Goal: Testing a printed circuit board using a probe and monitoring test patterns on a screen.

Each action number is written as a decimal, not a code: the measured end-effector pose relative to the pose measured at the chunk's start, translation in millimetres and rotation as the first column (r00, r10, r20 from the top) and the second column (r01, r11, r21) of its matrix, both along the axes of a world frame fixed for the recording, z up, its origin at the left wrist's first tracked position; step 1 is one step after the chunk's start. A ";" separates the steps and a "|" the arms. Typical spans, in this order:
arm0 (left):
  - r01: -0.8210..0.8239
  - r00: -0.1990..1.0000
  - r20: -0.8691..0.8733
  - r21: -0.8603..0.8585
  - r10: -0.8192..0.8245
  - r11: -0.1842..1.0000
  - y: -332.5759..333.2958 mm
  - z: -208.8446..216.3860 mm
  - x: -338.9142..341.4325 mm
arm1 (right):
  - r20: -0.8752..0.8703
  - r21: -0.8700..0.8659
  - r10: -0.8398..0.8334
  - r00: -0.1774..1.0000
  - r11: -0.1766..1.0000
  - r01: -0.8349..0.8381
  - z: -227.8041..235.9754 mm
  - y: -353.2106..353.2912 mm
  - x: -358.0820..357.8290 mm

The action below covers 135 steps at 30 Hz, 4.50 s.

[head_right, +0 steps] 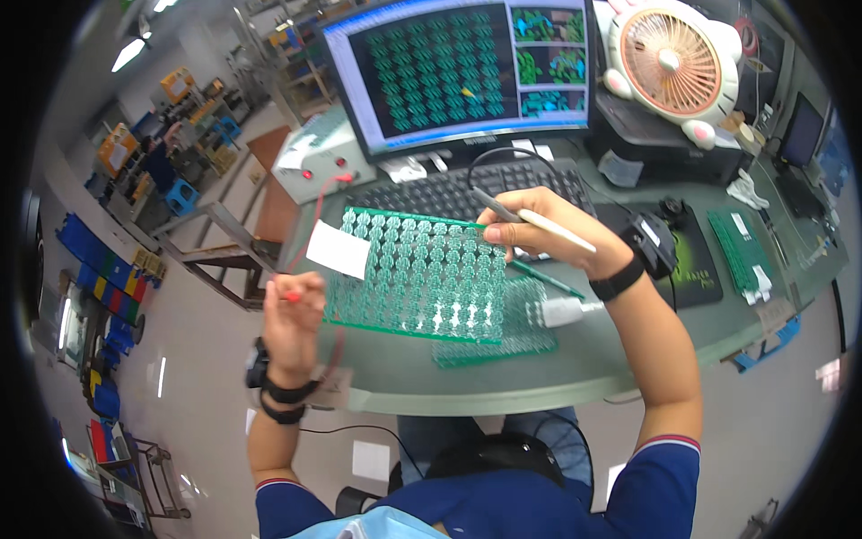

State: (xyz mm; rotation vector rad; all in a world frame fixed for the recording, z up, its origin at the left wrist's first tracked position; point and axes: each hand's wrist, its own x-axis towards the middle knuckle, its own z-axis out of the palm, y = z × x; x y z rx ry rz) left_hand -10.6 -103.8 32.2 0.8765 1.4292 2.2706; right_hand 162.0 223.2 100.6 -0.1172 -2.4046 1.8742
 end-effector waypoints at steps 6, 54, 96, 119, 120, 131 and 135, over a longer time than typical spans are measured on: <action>-0.329 0.943 -0.101 -0.134 0.318 0.935 -66.9 23.8 -18.4 | 0.188 0.103 0.140 0.972 0.981 -0.161 -36.3 24.1 6.0; 0.539 0.761 -0.009 -0.548 -0.649 0.640 102.7 -20.2 26.8 | -0.149 -0.001 -0.168 0.974 0.985 0.170 -76.1 -33.7 -1.8; 0.480 0.754 -0.146 -0.544 -0.641 0.688 102.1 -27.8 25.5 | -0.301 0.936 -0.247 0.921 0.108 0.334 -70.4 35.7 64.4; 0.506 0.747 -0.112 -0.545 -0.656 0.669 100.1 -22.1 25.2 | -0.074 0.058 -0.240 0.968 0.968 0.245 -65.7 -34.6 17.3; 0.524 0.753 -0.076 -0.531 -0.653 0.666 99.8 -19.9 27.0 | -0.085 0.043 -0.251 0.964 0.966 0.255 -70.5 -37.0 12.6; 0.537 0.735 -0.104 -0.514 -0.670 0.669 105.5 -30.7 22.4 | -0.010 -0.001 -0.178 0.984 0.984 0.178 -87.8 -41.8 -2.8; 0.564 0.714 -0.083 -0.519 -0.695 0.642 107.6 -34.7 19.3 | -0.054 -0.053 -0.124 0.991 0.991 0.121 -85.0 -37.3 -1.5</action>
